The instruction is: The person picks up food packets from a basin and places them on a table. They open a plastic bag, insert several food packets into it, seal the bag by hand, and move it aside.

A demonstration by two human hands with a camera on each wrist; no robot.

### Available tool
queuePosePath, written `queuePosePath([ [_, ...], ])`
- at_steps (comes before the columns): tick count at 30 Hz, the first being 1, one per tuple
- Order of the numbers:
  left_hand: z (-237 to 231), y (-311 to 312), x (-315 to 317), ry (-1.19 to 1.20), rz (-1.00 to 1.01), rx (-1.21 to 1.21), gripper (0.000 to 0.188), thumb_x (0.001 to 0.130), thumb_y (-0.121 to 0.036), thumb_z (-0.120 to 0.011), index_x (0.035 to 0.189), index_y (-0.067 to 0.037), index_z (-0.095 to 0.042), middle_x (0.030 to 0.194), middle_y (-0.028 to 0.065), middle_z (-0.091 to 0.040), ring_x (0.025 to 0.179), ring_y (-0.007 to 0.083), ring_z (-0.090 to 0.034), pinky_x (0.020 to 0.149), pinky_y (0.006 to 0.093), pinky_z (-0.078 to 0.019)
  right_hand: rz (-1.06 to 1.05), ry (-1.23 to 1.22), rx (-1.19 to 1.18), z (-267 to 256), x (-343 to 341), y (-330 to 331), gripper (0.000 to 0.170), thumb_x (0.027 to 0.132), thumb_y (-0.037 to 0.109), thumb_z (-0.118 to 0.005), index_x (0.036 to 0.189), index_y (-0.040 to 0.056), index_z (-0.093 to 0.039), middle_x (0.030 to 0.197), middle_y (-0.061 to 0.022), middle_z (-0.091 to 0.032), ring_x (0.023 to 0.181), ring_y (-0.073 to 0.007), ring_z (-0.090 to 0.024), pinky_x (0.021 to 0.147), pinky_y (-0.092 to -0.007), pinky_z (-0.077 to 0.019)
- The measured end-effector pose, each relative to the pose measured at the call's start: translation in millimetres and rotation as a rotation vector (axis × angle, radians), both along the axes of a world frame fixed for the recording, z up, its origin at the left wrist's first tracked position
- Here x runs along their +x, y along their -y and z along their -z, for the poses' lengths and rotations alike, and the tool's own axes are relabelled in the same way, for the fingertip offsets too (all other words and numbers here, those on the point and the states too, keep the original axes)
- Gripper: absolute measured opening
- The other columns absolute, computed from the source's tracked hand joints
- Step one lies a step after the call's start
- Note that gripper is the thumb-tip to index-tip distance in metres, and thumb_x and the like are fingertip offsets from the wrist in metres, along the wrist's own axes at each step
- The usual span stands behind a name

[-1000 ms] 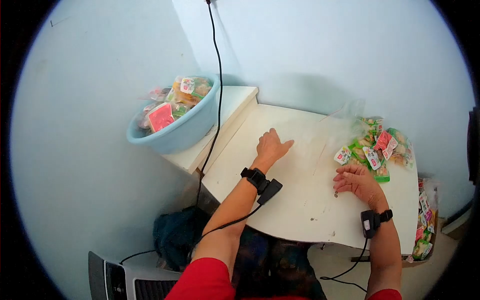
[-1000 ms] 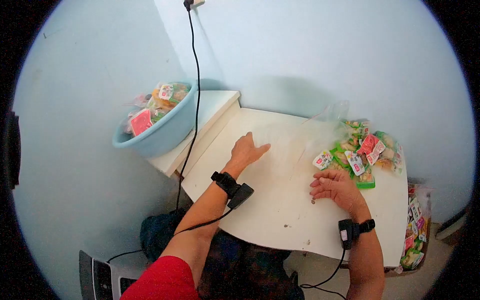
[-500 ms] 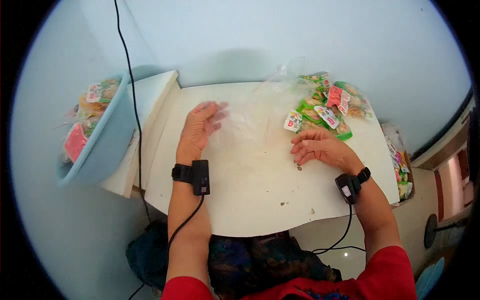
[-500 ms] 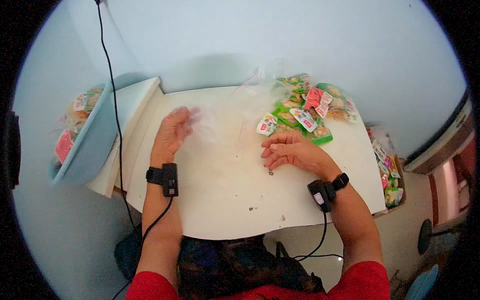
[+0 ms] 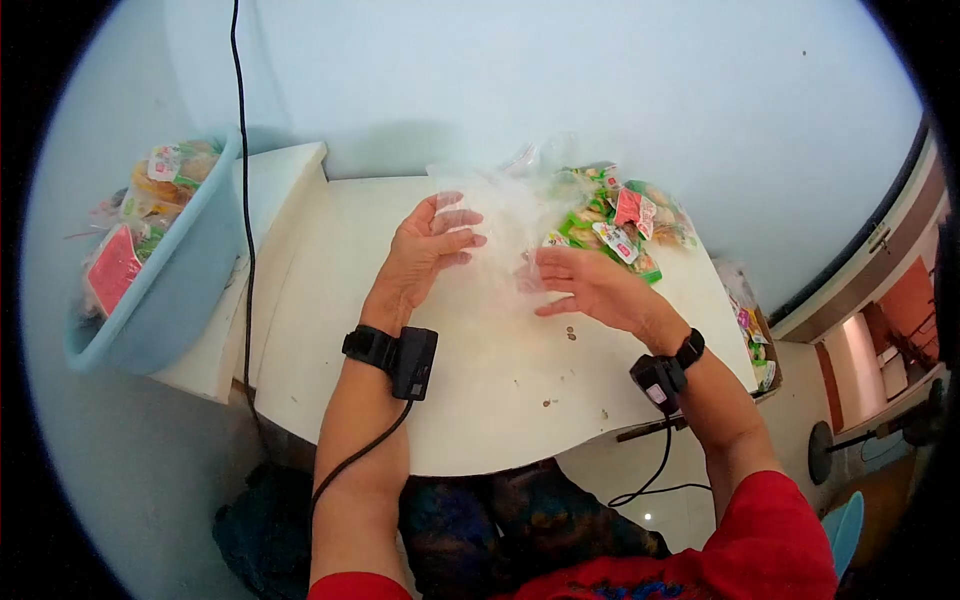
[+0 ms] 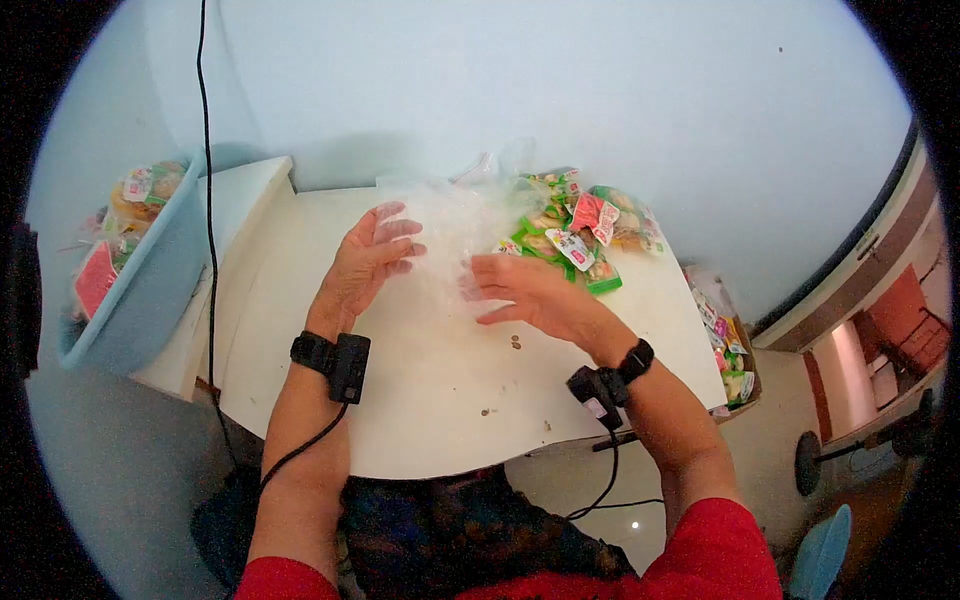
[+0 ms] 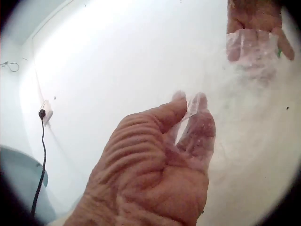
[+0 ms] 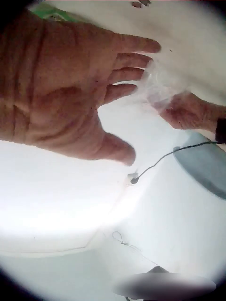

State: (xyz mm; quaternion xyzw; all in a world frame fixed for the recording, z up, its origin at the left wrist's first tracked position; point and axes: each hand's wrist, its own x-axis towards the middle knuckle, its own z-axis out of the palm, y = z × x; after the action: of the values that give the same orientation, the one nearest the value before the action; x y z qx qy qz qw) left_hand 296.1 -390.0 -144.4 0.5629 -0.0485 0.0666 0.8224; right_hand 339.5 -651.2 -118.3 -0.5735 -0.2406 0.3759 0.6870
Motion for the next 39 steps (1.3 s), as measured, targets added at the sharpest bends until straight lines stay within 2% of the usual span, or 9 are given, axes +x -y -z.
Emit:
queuePosePath([
  [4, -4, 5, -2, 0.064, 0.022, -0.124, 0.053, 0.086, -0.011, -0.068, 0.134, -0.007, -0.045, 0.109, 0.0075, -0.062, 0.098, 0.0222, -0.063, 0.080, 0.0338, -0.0502, 0.132, 0.502, -0.202, 17, 1, -27, 0.034, 0.088, 0.023, -0.069, 0.111, -0.0008, -0.062, 0.103, -0.0066, -0.065, 0.089, -0.0142, -0.063, 0.085, -0.0319, -0.0521],
  [10, 15, -34, 8, 0.044, 0.224, -0.547, 0.043, 0.092, -0.030, -0.060, 0.129, -0.010, -0.051, 0.094, 0.0047, -0.065, 0.089, 0.0233, -0.062, 0.079, 0.0363, -0.0497, 0.220, 0.260, 0.099, 16, 11, -20, 0.013, 0.088, 0.009, -0.064, 0.099, 0.0023, -0.063, 0.089, -0.0044, -0.066, 0.076, -0.0137, -0.065, 0.067, -0.0289, -0.0545],
  [16, 17, -40, 4, -0.078, 0.003, -0.243, 0.028, 0.091, -0.025, -0.057, 0.114, -0.009, -0.061, 0.083, 0.0033, -0.065, 0.083, 0.0233, -0.063, 0.077, 0.0369, -0.0504, 0.319, 0.163, 0.112, 12, 21, 0, 0.012, 0.083, 0.003, -0.059, 0.094, 0.0012, -0.064, 0.084, -0.0043, -0.065, 0.063, -0.0122, -0.059, 0.055, -0.0269, -0.0509],
  [21, 17, -52, -6, -0.042, -0.080, -0.304, 0.028, 0.089, -0.022, -0.055, 0.107, -0.005, -0.066, 0.083, 0.0052, -0.067, 0.079, 0.0246, -0.064, 0.075, 0.0385, -0.0525, 0.328, 0.103, 0.119, 5, 29, 13, 0.015, 0.080, 0.002, -0.057, 0.091, 0.0014, -0.065, 0.082, -0.0037, -0.065, 0.058, -0.0104, -0.053, 0.052, -0.0250, -0.0453],
  [25, 12, -57, -12, -0.074, 0.031, -0.335, 0.045, 0.092, -0.040, -0.050, 0.106, 0.000, -0.066, 0.079, 0.0066, -0.066, 0.073, 0.0241, -0.064, 0.072, 0.0398, -0.0543, 0.347, 0.060, 0.163, 14, 36, 16, 0.018, 0.076, 0.000, -0.054, 0.090, 0.0016, -0.066, 0.082, -0.0042, -0.065, 0.054, -0.0098, -0.048, 0.051, -0.0260, -0.0434],
  [30, 18, -75, -6, -0.176, 0.536, -0.233, 0.066, 0.092, -0.059, -0.047, 0.109, 0.001, -0.066, 0.082, 0.0101, -0.068, 0.075, 0.0234, -0.067, 0.072, 0.0399, -0.0562, 0.224, -0.066, 0.232, 10, 37, 23, 0.021, 0.073, -0.002, -0.051, 0.088, 0.0009, -0.065, 0.072, -0.0027, -0.059, 0.050, -0.0108, -0.043, 0.050, -0.0286, -0.0402],
  [32, 19, -70, -7, -0.248, 0.454, -0.129, 0.062, 0.092, -0.057, -0.051, 0.110, 0.001, -0.065, 0.087, 0.0114, -0.069, 0.079, 0.0229, -0.068, 0.073, 0.0395, -0.0565, 0.191, -0.074, 0.224, 5, 34, 25, 0.022, 0.071, 0.000, -0.051, 0.088, 0.0016, -0.063, 0.066, -0.0011, -0.054, 0.050, -0.0119, -0.040, 0.051, -0.0298, -0.0366],
  [34, 12, -42, -13, -0.317, 0.063, 0.036, 0.055, 0.093, -0.049, -0.056, 0.112, 0.001, -0.065, 0.093, 0.0128, -0.070, 0.083, 0.0226, -0.069, 0.074, 0.0392, -0.0567, 0.212, -0.079, 0.236, 8, 38, 26, 0.024, 0.070, -0.001, -0.051, 0.090, 0.0014, -0.063, 0.064, -0.0001, -0.050, 0.050, -0.0117, -0.039, 0.051, -0.0295, -0.0363],
  [39, 13, -48, -6, -0.126, 0.008, -0.099, 0.041, 0.097, -0.022, -0.056, 0.132, -0.003, -0.049, 0.121, 0.0146, -0.062, 0.102, 0.0286, -0.066, 0.085, 0.0385, -0.0571, 0.180, -0.102, 0.254, 11, 42, 26, 0.028, 0.074, 0.000, -0.051, 0.099, -0.0001, -0.063, 0.063, 0.0012, -0.049, 0.051, -0.0116, -0.041, 0.053, -0.0289, -0.0384],
])
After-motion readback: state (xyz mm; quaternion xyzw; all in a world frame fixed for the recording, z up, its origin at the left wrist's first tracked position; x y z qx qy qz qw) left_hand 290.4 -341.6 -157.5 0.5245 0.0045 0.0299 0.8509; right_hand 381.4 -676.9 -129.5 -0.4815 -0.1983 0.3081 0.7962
